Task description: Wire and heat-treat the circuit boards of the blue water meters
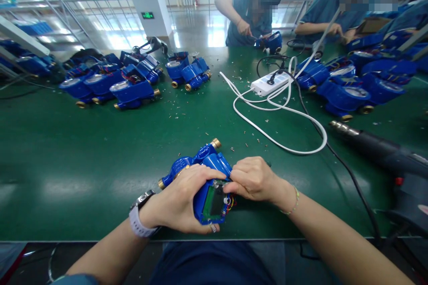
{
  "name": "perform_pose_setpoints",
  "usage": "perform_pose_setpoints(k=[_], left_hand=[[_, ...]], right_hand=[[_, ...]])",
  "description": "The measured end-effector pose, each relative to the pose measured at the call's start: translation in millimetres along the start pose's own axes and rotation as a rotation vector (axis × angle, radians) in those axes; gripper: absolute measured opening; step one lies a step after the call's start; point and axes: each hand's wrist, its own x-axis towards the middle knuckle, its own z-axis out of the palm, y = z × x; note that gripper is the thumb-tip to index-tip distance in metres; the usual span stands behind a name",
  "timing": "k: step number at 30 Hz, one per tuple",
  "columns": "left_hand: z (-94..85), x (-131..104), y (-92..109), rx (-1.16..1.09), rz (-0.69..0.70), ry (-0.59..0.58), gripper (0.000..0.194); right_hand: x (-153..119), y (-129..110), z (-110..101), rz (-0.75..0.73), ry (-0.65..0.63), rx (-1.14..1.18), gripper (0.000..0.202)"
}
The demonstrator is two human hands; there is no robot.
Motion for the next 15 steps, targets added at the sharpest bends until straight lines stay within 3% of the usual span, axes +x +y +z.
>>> perform_pose_setpoints(k=[10, 15], left_hand=[[-3.8, -1.6, -4.7, -0.083, -0.02, -0.027, 0.08], [-5.0, -0.8, -7.1, -0.099, -0.048, -0.018, 0.082]], right_hand=[[4.6, 9.6, 4.3, -0.12, 0.039, 0.102, 0.063], [-1.7, 5.9, -5.6, 0.041, 0.16, 0.252, 0.056]])
